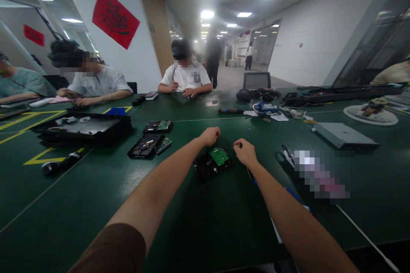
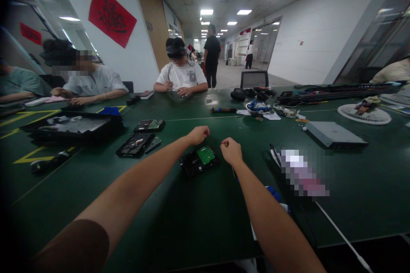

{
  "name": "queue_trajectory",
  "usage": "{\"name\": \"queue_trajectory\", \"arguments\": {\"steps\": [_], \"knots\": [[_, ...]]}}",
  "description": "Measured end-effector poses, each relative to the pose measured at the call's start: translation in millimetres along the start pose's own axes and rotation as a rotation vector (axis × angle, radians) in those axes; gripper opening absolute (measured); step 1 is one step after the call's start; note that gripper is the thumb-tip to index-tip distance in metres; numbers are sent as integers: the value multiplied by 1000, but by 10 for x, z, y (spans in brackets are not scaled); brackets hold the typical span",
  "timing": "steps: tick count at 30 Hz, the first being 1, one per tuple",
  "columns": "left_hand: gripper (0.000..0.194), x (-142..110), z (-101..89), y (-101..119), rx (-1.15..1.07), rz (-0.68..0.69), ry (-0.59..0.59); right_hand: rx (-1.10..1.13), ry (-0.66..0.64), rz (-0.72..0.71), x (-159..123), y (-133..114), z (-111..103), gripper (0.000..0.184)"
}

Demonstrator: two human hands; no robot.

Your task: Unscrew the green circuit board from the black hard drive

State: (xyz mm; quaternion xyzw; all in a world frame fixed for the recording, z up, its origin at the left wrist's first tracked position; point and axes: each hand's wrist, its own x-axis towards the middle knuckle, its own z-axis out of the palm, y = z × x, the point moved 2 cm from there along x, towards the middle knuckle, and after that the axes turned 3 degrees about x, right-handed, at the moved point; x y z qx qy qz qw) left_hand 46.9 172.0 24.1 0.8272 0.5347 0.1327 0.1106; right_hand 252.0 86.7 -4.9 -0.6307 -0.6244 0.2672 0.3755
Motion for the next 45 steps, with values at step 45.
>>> {"name": "queue_trajectory", "arguments": {"steps": [45], "knots": [[9, -411, -192, 713, -892, -191, -2, 68, 84, -268, -145, -330, -110, 29]]}}
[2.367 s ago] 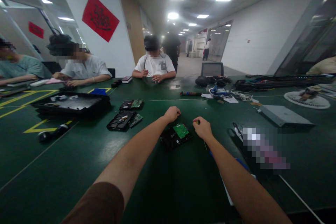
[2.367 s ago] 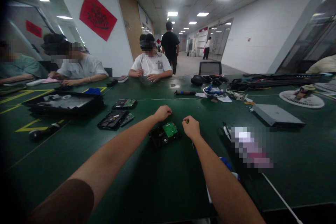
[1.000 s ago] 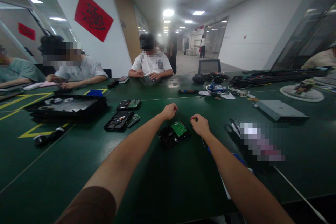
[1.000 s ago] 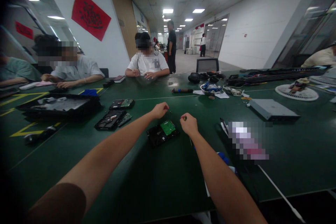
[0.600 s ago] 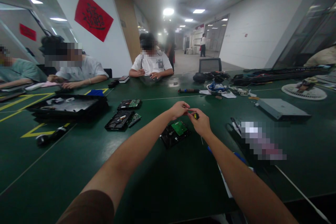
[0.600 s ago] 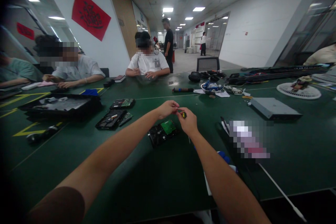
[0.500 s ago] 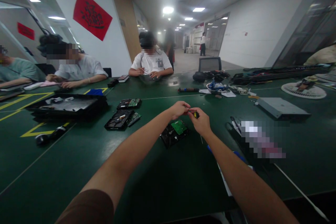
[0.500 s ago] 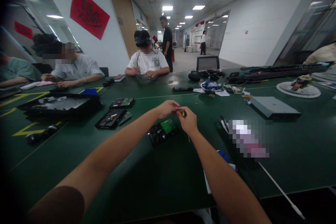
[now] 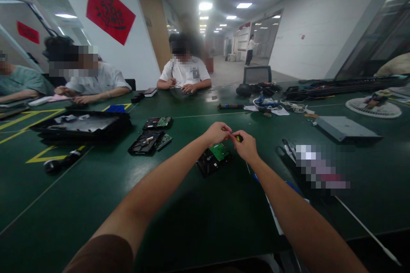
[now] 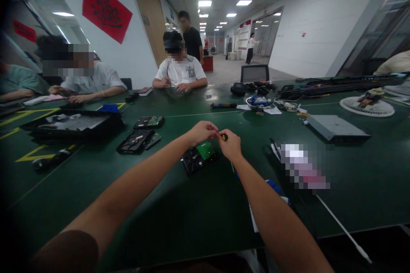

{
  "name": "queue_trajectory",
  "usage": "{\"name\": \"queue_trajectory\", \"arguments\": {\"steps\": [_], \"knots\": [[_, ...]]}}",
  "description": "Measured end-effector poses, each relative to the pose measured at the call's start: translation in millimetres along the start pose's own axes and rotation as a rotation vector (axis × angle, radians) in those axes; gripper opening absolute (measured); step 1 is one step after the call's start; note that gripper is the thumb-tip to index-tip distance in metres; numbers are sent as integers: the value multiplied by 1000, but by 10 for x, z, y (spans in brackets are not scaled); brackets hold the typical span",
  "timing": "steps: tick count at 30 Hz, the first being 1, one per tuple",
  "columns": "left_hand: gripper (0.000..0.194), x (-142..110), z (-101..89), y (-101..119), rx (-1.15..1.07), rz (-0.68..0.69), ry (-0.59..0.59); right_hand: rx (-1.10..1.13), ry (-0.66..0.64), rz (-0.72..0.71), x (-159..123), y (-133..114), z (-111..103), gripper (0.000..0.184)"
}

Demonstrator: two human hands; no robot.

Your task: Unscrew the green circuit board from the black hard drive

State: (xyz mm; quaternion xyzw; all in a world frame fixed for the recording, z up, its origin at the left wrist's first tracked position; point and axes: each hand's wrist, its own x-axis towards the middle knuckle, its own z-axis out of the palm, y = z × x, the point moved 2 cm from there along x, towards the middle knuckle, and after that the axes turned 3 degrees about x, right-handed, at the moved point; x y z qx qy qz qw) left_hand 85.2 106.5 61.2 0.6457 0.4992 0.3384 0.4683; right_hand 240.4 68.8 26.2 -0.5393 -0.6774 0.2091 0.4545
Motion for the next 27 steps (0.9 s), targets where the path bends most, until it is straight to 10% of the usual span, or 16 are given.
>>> {"name": "queue_trajectory", "arguments": {"steps": [6, 13, 27], "knots": [[17, -262, -17, 144, 615, 233, 89, -25, -59, 41, 2, -2, 26, 28], [26, -437, 4, 201, 670, 283, 106, -3, -79, 26, 1, -5, 15, 30], [62, -1148, -208, -484, 927, 512, -52, -24, -90, 109, 22, 130, 48, 25]]}}
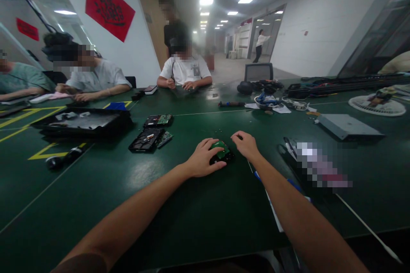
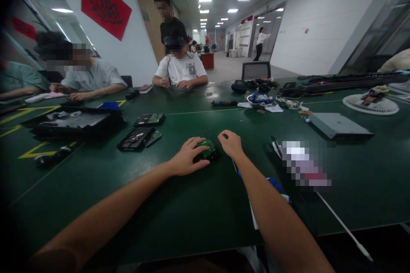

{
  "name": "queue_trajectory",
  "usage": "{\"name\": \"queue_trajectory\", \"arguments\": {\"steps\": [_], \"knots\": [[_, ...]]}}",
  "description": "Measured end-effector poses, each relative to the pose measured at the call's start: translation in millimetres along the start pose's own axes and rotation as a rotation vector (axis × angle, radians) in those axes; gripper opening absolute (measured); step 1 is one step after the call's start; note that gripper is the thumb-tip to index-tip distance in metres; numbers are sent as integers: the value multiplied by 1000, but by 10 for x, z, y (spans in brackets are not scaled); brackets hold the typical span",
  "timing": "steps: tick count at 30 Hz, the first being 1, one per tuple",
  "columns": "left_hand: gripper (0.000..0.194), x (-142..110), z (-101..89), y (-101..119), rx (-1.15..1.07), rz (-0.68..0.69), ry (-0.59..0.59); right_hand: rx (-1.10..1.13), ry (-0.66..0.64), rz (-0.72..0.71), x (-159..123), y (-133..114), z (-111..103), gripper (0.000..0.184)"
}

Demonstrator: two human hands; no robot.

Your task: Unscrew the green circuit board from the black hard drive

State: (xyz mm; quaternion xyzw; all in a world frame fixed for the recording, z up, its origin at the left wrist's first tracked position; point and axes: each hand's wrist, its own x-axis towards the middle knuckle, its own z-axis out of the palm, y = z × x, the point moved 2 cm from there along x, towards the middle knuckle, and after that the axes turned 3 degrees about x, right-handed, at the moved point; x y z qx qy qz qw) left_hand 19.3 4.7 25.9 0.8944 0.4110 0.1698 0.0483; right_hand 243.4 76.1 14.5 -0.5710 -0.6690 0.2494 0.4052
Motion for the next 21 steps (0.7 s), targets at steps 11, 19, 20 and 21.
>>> {"name": "queue_trajectory", "arguments": {"steps": [11, 19, 20, 21], "knots": [[56, -1, 24, 25, -24, -5, -10, -33, -36, -38, -19, 39, -9, 24], [57, -9, 17, 16, -56, -14, 8, 37, -87, 21, -33, 16, -2, 25], [58, -13, 17, 12, -57, -16, 19, 73, -103, 36, -37, 16, 7, 26], [60, -18, 19, 6, -58, -23, 31, 111, -120, 51, -40, 17, 15, 27]]}}
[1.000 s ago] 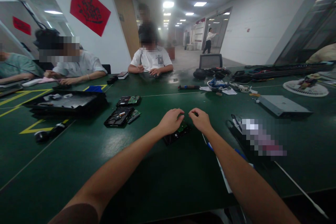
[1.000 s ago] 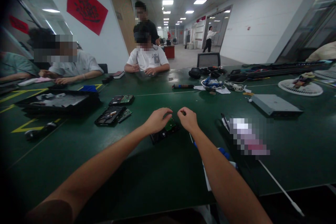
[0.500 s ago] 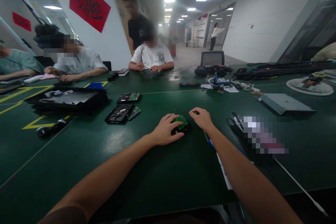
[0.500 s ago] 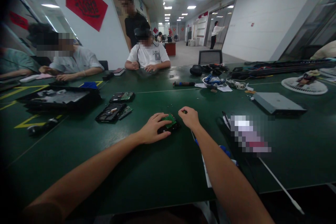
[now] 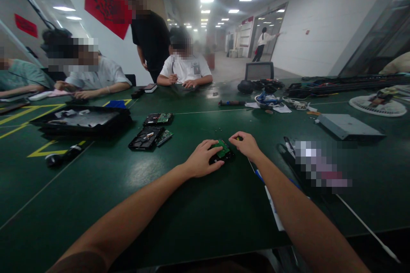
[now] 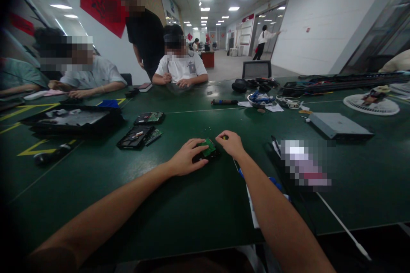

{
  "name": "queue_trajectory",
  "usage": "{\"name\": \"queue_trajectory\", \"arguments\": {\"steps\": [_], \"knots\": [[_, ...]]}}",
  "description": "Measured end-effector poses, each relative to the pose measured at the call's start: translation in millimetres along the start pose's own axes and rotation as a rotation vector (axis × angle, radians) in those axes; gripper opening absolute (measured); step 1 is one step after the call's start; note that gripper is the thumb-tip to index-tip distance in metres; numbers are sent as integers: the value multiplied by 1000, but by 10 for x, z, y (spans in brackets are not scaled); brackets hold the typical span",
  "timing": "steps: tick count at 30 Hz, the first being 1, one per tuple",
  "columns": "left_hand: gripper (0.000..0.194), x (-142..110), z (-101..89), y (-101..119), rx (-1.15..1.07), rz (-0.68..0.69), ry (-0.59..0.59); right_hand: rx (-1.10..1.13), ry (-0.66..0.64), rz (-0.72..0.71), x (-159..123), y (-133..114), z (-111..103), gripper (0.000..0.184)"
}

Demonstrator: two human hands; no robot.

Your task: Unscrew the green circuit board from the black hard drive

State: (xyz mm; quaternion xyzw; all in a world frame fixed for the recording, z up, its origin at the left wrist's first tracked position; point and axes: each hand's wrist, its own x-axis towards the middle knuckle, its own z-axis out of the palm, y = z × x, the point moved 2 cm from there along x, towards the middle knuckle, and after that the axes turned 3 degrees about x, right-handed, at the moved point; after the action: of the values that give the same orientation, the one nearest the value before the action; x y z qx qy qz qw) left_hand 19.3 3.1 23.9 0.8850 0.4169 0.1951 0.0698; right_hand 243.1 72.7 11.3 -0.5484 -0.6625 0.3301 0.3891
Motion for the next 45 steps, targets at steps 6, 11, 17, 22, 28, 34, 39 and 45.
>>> {"name": "queue_trajectory", "arguments": {"steps": [6, 11, 17, 22, 28, 34, 39, 45], "knots": [[77, -13, 41, -39, -27, -104, 21, 186, -187, 72, -29, -15, 39, 26], [91, -22, 26, -30, -15, -164, -21, 233, -235, 126, -45, -22, 47, 23], [90, -29, 0, -10, 5, -141, -47, 221, -228, 154, -24, 0, 65, 21], [89, -47, 9, -34, -1, -140, -59, 192, -237, 133, -28, 4, 67, 24], [77, -89, 36, -50, -12, -117, 19, 154, -211, 109, -24, 21, 90, 25], [57, -139, 44, -69, -60, -77, 115, 201, -243, 110, -41, -42, 93, 26], [44, -191, 11, -82, -118, 14, 158, 241, -267, 121, -50, -66, 108, 28], [48, -182, 29, -77, -84, -3, 155, 285, -307, 155, -38, -51, 122, 29]]}}
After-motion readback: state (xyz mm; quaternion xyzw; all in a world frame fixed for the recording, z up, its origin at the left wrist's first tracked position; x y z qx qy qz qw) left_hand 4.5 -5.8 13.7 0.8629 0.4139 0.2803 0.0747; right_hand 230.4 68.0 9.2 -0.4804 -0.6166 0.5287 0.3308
